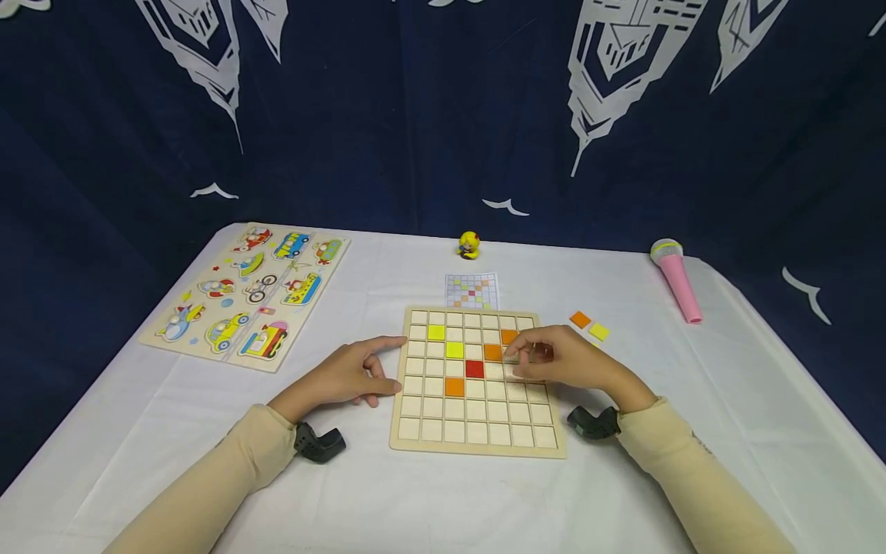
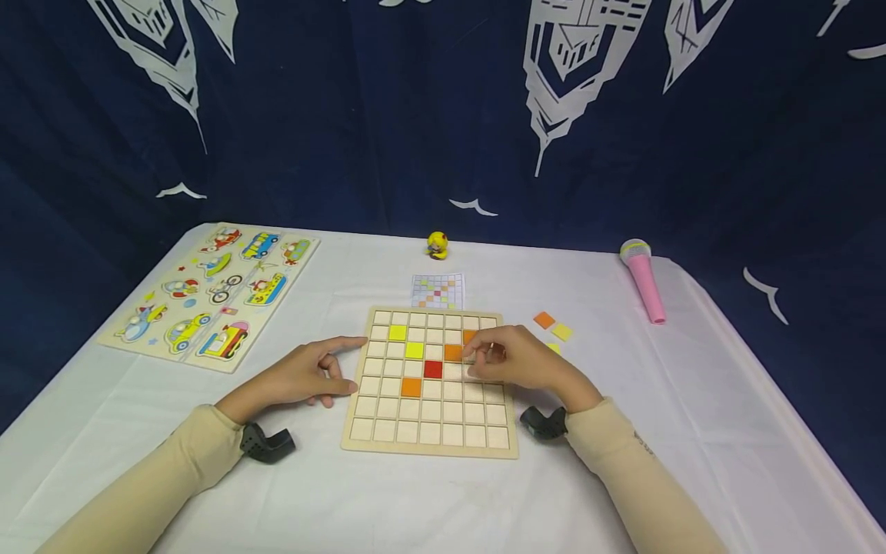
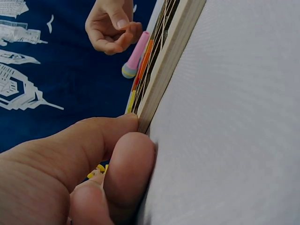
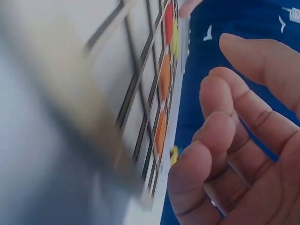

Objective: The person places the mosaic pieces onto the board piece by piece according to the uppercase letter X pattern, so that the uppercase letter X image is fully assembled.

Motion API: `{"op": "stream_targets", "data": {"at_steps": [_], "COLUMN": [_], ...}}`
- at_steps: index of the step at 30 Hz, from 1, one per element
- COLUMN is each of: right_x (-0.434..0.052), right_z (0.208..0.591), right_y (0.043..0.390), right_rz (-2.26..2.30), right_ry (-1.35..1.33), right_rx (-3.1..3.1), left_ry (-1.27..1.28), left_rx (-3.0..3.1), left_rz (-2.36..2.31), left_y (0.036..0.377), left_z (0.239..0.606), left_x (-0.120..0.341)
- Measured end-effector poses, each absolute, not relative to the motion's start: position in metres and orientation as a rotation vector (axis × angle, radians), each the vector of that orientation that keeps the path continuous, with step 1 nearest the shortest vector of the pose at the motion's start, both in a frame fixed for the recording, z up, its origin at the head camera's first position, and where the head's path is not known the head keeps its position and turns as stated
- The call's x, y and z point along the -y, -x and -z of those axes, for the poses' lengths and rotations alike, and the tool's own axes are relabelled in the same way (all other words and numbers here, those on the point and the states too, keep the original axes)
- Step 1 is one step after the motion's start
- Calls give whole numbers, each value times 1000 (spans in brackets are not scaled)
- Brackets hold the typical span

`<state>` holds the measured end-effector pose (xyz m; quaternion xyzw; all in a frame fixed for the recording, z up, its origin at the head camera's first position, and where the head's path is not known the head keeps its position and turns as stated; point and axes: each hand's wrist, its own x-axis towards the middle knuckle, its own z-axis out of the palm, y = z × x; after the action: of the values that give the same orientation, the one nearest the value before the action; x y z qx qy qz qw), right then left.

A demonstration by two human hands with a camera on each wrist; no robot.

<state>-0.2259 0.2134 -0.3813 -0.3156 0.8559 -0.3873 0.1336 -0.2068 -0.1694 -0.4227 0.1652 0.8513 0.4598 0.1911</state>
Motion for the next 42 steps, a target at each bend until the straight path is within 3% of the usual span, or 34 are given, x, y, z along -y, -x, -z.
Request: {"op": "stream_targets", "data": {"at_steps": [20, 42], "right_x": [-282, -346], "right_z": [383, 412], "right_y": [224, 240], "right_rz": [1100, 1364], "right_ry": [709, 531], "right_rx": [-2789, -2561], "left_ry": [-466, -480], "left_rx": [-2378, -2378], "left_rz": [-1298, -1293], "left_y": [206, 206], "left_z": [423, 423], "left_x": [170, 170]}}
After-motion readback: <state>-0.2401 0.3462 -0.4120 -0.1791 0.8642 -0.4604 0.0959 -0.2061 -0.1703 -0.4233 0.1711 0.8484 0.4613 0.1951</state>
